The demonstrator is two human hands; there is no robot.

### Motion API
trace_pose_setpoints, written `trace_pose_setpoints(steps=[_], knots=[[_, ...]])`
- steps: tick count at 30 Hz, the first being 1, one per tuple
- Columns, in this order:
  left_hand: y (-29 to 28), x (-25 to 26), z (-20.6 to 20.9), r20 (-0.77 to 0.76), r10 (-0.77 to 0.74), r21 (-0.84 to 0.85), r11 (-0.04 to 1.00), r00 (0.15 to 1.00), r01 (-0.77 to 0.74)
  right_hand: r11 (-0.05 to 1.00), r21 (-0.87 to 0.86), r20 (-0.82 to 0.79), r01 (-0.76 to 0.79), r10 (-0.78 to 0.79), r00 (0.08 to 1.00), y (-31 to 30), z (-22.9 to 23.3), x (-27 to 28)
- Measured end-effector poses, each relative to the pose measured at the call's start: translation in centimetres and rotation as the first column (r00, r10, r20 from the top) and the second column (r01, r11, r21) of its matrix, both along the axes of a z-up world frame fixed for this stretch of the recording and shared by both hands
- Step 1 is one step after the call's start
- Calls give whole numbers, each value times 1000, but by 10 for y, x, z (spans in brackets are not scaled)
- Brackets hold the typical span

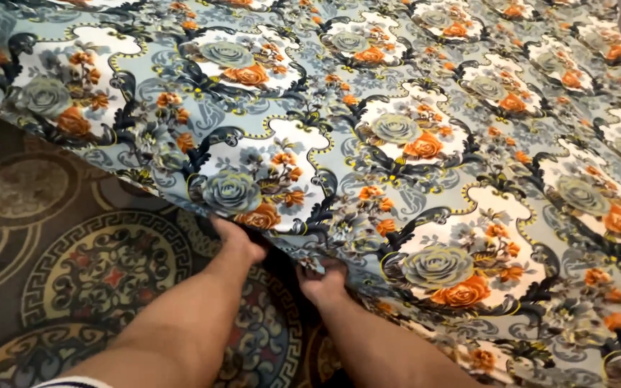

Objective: The person is tidying the bedroom by folding clothes, tucking in the bedsheet, and organizing items.

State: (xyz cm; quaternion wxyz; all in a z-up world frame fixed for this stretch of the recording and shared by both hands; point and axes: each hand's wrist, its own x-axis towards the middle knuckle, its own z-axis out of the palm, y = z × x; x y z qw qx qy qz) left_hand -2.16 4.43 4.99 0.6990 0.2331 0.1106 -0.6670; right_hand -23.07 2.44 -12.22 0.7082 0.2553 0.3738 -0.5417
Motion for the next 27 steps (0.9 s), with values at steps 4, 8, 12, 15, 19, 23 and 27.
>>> trace_pose_setpoints(steps=[4, 8, 12, 15, 19, 23, 27], knots=[[1, 10, -22, 106, -183, 254, 955, 978, 151, 971, 120, -191, -207, 227, 955, 1, -36, -5], [5, 9, -54, 261, -458, 509, 813, 850, 282, 885, 158, -412, -438, 463, 785, 16, -24, 18], [15, -24, -112, 384, -559, 489, 798, 735, 352, 743, 16, -343, -669, 633, 694, 25, 21, 89], [14, -42, -76, 505, -672, 544, 735, 543, 404, 610, -94, -354, -787, 718, 599, 28, 103, 107], [18, -30, 20, 464, -658, 469, 751, 593, 465, 602, -52, -401, -797, 718, 569, 65, 258, 119], [40, -24, 168, 543, -604, 458, 796, 584, 397, 618, -104, -415, -779, 685, 599, 73, 367, 124], [54, -23, 296, 621, -574, 482, 816, 533, 319, 542, -375, -417, -752, 626, 659, 59, 447, 121]])
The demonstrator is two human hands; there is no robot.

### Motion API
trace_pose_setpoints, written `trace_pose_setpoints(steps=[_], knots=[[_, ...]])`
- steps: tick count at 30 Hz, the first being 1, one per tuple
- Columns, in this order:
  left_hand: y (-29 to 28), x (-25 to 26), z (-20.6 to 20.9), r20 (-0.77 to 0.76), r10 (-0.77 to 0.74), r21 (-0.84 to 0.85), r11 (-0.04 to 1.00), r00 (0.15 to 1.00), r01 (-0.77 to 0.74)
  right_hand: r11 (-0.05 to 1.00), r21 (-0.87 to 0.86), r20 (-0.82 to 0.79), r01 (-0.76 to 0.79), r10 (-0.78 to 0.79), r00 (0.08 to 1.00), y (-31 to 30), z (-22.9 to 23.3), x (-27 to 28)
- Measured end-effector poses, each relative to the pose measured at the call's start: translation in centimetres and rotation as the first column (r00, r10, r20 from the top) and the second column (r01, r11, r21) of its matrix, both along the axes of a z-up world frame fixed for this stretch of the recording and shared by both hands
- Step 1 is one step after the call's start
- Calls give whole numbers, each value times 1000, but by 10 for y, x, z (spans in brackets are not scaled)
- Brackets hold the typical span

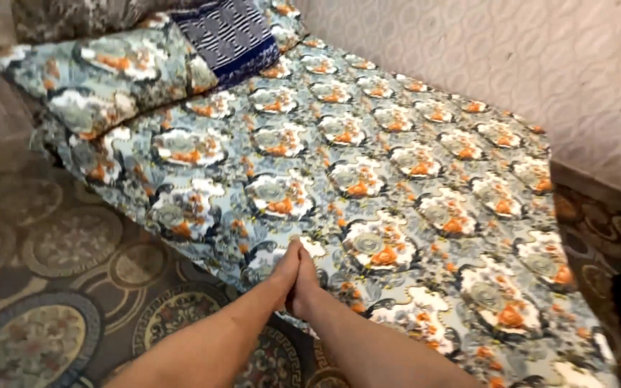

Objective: The person is tidying the bedroom by folding clothes, tucking in the bedsheet, and organizing items.

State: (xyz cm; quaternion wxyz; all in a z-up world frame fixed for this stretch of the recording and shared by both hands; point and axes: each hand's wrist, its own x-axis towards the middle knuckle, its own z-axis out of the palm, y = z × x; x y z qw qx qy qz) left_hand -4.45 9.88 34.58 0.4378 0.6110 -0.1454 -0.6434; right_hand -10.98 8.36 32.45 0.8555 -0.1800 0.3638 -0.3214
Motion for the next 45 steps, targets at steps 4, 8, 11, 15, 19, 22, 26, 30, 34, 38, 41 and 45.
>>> trace_pose_setpoints(steps=[4, 8, 11, 15, 19, 22, 26, 30, 34, 38, 41, 45], knots=[[-2, -20, 86, -13, -57, 0, 998, 998, 57, 997, 72, -157, 41, -29, 987, 23, 137, -17], [-7, -69, 176, -51, -142, 55, 988, 989, 145, 992, 100, -166, 77, -59, 984, 14, 219, -65], [-19, -130, 220, -151, -153, 4, 988, 976, 156, 981, 111, -224, 157, -129, 966, 12, 278, -119], [-57, -235, 225, -319, -121, -318, 948, 940, 14, 987, 25, -185, 157, -150, 971, -18, 296, -227], [-72, -353, 263, -43, -299, -157, 944, 953, 289, 992, -66, -279, 108, -123, 952, -44, 334, -359], [-87, -464, 291, -4, -367, -111, 925, 930, 364, 983, -32, -288, 179, -181, 941, -62, 336, -474], [-121, -591, 297, 6, -423, -184, 890, 906, 417, 968, -157, -219, 196, -228, 949, -82, 341, -609], [-149, -698, 305, 101, -543, -235, 801, 833, 551, 941, -184, -313, 284, -330, 891, -92, 370, -714], [-174, -775, 313, 36, -608, -247, 764, 793, 596, 899, -151, -379, 411, -436, 816, -112, 380, -788], [-224, -843, 291, -56, -607, -216, 783, 793, 584, 884, -136, -368, 446, -464, 806, -143, 375, -845], [-259, -881, 294, 31, -610, -210, 770, 792, 602, 889, -159, -284, 429, -457, 843, -183, 364, -887], [-308, -929, 318, -94, -662, -245, 739, 743, 628, 864, -165, -331, 475, -503, 799, -251, 360, -943]])
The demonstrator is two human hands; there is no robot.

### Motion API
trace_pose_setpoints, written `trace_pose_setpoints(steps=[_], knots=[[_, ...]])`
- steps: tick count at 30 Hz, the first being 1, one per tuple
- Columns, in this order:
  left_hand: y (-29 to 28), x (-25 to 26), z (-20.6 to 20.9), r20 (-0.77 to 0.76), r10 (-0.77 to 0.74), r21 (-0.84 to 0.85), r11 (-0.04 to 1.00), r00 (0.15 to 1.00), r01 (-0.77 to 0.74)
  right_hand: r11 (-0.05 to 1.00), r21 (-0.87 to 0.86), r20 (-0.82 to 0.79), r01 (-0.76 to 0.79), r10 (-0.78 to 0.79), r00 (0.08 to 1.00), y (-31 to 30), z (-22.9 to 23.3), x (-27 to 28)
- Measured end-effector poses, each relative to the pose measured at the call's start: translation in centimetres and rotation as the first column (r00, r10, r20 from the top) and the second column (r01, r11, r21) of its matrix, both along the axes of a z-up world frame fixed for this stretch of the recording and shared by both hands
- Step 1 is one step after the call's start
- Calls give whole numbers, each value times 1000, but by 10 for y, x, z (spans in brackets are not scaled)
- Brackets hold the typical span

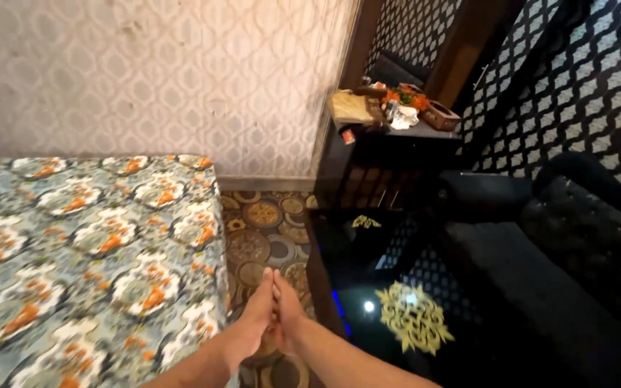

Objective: The person is tidying the bedroom by folding clothes, tucking in the bedsheet, and organizing items.

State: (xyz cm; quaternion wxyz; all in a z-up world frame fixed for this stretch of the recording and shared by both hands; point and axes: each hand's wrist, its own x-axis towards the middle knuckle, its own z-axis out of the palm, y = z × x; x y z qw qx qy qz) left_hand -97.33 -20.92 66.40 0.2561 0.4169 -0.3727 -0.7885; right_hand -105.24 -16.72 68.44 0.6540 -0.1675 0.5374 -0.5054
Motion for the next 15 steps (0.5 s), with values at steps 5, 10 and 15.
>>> trace_pose_setpoints(steps=[5, 10, 15], knots=[[-119, -73, -51, 90, 53, -23, 998, 995, -51, 997, 64, -13, -51, 52, 999, -101, -5, -65], [-252, -114, -67, 144, 150, -137, 982, 978, -130, 989, -33, 73, -147, 149, 986, -215, -9, -107], [-338, -129, -5, 205, 132, 24, 990, 970, -139, 982, 33, -8, -188, 188, 982, -323, 20, -137]])
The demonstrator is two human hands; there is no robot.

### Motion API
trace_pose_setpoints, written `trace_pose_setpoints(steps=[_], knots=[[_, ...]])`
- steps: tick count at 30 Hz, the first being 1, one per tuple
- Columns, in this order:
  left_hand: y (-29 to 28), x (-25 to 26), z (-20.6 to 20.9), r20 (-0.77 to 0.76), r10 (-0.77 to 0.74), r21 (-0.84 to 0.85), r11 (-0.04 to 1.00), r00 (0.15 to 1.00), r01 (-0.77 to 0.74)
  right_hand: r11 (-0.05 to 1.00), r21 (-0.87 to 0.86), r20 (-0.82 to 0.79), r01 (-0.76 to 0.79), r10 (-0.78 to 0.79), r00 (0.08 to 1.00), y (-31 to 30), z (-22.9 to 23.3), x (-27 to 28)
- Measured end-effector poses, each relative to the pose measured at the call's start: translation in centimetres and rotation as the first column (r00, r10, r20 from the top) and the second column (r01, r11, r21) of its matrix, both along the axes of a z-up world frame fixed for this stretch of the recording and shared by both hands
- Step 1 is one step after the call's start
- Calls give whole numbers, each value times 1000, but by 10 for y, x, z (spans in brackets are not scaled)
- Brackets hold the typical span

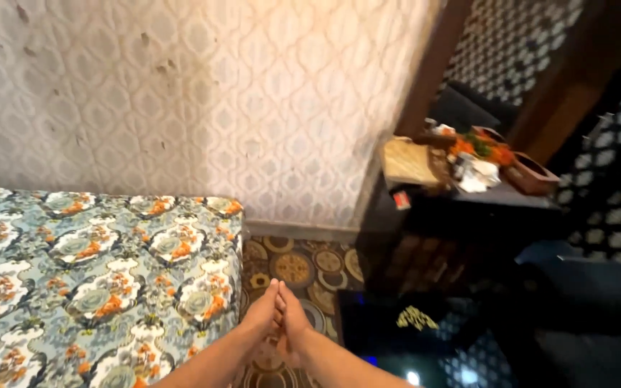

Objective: The person is tidying the bedroom by folding clothes, tucking in the bedsheet, and organizing items.

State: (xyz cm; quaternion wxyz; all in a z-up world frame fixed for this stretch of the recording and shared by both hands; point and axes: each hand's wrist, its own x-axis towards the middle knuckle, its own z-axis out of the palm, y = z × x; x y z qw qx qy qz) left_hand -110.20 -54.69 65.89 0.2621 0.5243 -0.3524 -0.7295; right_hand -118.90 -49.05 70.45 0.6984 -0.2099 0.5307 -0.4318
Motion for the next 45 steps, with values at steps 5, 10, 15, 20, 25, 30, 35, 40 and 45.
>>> trace_pose_setpoints(steps=[5, 10, 15, 20, 25, 30, 35, 40, 45], knots=[[-118, -20, -14, 18, 101, -61, 993, 995, -99, 980, -46, 123, -193, 197, 973, -130, -13, -40], [-210, -38, -5, 8, 123, -96, 988, 992, -122, 936, -148, 147, -320, 341, 929, -264, -67, -77], [-276, -55, 42, 28, 210, -116, 972, 977, -206, 930, -26, 3, -367, 367, 930, -334, 0, -87], [-369, -63, 25, 36, 260, -90, 962, 965, -256, 912, 13, 1, -409, 409, 913, -432, -14, -94], [-460, -76, -5, -60, 334, -13, 942, 941, -335, 880, 76, -36, -470, 473, 880, -524, -24, -106], [-520, -73, -13, -116, 406, -6, 912, 907, -409, 772, 84, -11, -630, 632, 775, -604, -39, -104], [-559, -70, -34, -99, 564, 66, 826, 820, -560, 697, 202, -15, -688, 705, 709, -660, -50, -94], [-589, -80, -53, -18, 730, 113, 681, 683, -724, 522, 207, 38, -827, 841, 540, -721, -77, -94], [-608, -118, -45, 40, 869, 163, 482, 494, -861, 338, 261, 35, -904, 933, 359, -767, -95, -109]])
